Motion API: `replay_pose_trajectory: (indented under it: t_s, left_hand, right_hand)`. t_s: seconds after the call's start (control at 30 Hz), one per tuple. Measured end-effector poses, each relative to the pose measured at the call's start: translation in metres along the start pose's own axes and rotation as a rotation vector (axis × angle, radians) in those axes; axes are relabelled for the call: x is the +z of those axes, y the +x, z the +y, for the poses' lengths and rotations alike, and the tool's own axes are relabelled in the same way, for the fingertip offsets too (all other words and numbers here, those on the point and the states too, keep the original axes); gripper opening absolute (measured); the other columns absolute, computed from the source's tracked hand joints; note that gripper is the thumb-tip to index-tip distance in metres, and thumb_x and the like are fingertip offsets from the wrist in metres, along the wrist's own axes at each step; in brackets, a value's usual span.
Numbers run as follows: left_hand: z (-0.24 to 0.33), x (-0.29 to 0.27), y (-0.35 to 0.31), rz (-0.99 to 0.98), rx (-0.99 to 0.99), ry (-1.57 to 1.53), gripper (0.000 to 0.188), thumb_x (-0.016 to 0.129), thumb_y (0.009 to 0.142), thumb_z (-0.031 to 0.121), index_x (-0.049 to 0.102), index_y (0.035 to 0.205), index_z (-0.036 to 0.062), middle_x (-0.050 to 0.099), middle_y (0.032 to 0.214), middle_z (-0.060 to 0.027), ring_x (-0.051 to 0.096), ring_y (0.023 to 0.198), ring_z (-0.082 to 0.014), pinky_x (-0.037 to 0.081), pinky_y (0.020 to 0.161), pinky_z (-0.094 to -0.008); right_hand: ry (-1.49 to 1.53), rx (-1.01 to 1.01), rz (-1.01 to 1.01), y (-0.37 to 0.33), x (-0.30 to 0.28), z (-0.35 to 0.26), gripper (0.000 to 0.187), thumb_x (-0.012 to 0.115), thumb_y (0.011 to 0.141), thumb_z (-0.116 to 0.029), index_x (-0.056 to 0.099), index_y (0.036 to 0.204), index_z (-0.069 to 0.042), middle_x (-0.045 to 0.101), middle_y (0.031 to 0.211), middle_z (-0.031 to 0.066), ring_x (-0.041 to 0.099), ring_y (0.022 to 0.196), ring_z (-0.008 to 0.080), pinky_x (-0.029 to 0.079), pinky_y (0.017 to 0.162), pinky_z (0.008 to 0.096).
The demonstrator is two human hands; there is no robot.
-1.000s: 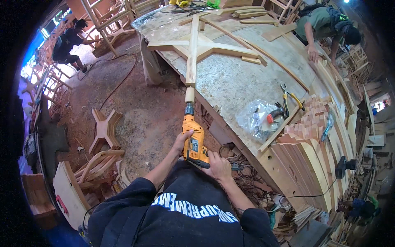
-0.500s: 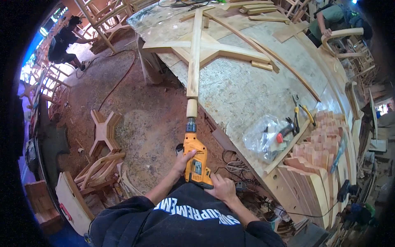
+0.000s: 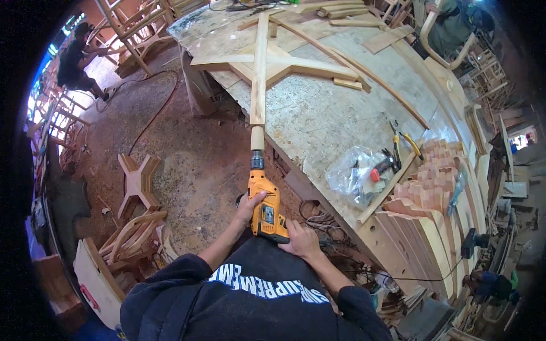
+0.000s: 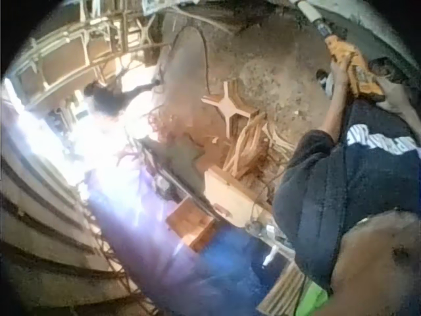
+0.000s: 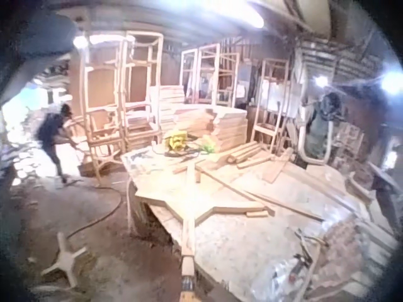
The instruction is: The person sands the ends of wooden frame pieces using an electric drill, test-fits the cross-shaped base onto a wooden structure, and aligns and fits the wooden frame pieces together on a workbench by hand.
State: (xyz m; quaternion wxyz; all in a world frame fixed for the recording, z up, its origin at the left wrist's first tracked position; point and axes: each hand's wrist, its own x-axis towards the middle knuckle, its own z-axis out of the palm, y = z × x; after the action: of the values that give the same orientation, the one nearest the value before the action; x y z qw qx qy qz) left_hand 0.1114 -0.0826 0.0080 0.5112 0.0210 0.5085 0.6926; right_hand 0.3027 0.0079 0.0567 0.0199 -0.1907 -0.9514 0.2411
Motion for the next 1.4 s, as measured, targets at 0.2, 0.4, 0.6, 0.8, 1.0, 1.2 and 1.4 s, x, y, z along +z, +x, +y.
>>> replay_pose_trajectory:
  t_s: [0.2, 0.4, 0.6, 0.8, 1.0, 1.2, 1.4]
  left_hand:
    - [-0.009, -0.009, -0.001, -0.063, 0.051, -0.009, 0.038, 0.068, 0.088, 0.03, 0.059, 0.111, 0.0015, 0.066, 0.095, -0.0057, 0.065, 0.081, -0.0148, 0.053, 0.072, -0.0291]
    - [-0.014, -0.012, -0.015, -0.016, 0.084, 0.067, 0.037, 0.068, 0.088, 0.03, 0.059, 0.111, 0.0024, 0.065, 0.095, -0.0053, 0.064, 0.081, -0.0147, 0.053, 0.072, -0.0296]
    - [0.004, -0.008, 0.006, 0.01, -0.072, -0.011, 0.042, 0.067, 0.089, 0.037, 0.059, 0.11, 0.0014, 0.067, 0.093, -0.0072, 0.067, 0.078, -0.0154, 0.055, 0.067, -0.0294]
    - [0.012, 0.004, -0.005, 0.075, -0.1, -0.032, 0.04, 0.065, 0.091, 0.036, 0.06, 0.108, 0.0012, 0.067, 0.092, -0.0072, 0.067, 0.076, -0.0159, 0.055, 0.066, -0.0299]
    - [0.007, 0.004, -0.002, 0.071, 0.016, 0.009, 0.038, 0.066, 0.09, 0.033, 0.06, 0.109, 0.0002, 0.067, 0.093, -0.0063, 0.066, 0.079, -0.0142, 0.054, 0.07, -0.0284]
    - [0.011, 0.005, -0.002, 0.051, -0.005, -0.001, 0.036, 0.066, 0.091, 0.031, 0.061, 0.109, 0.0001, 0.067, 0.094, -0.0065, 0.066, 0.081, -0.0143, 0.054, 0.071, -0.0285]
    - [0.009, 0.007, 0.002, 0.087, 0.021, -0.005, 0.037, 0.067, 0.09, 0.032, 0.061, 0.109, 0.0007, 0.067, 0.094, -0.0062, 0.067, 0.08, -0.015, 0.054, 0.071, -0.0293]
  right_hand:
    - [-0.045, 0.013, -0.024, -0.02, 0.005, -0.01, 0.069, 0.082, 0.059, -0.039, 0.055, 0.112, -0.004, 0.061, 0.091, 0.0149, 0.065, 0.073, 0.0354, 0.053, 0.062, 0.0427]
    - [-0.013, 0.056, 0.026, -0.03, 0.01, -0.018, 0.075, 0.081, 0.06, -0.04, 0.053, 0.118, -0.003, 0.061, 0.093, 0.0143, 0.066, 0.074, 0.0344, 0.054, 0.064, 0.0435]
    - [-0.095, 0.0, 0.135, -0.01, 0.0, -0.017, 0.069, 0.077, 0.064, -0.043, 0.055, 0.117, -0.004, 0.061, 0.09, 0.0116, 0.066, 0.067, 0.0308, 0.055, 0.06, 0.039]
    - [-0.074, -0.038, 0.047, -0.007, -0.005, -0.012, 0.064, 0.079, 0.063, -0.042, 0.057, 0.111, -0.004, 0.061, 0.087, 0.0111, 0.066, 0.064, 0.0291, 0.055, 0.059, 0.0384]
    - [-0.006, -0.033, -0.006, -0.005, 0.005, -0.004, 0.062, 0.083, 0.057, -0.038, 0.06, 0.103, -0.003, 0.061, 0.08, 0.0119, 0.064, 0.063, 0.0307, 0.052, 0.055, 0.0387]
    - [-0.024, -0.028, 0.012, -0.005, 0.005, -0.004, 0.067, 0.084, 0.054, -0.038, 0.06, 0.106, -0.003, 0.061, 0.081, 0.0115, 0.064, 0.063, 0.0294, 0.052, 0.056, 0.038]
    - [-0.016, 0.013, 0.02, -0.002, 0.006, -0.002, 0.07, 0.084, 0.054, -0.036, 0.058, 0.11, -0.003, 0.062, 0.087, 0.0126, 0.065, 0.069, 0.0331, 0.053, 0.06, 0.0412]
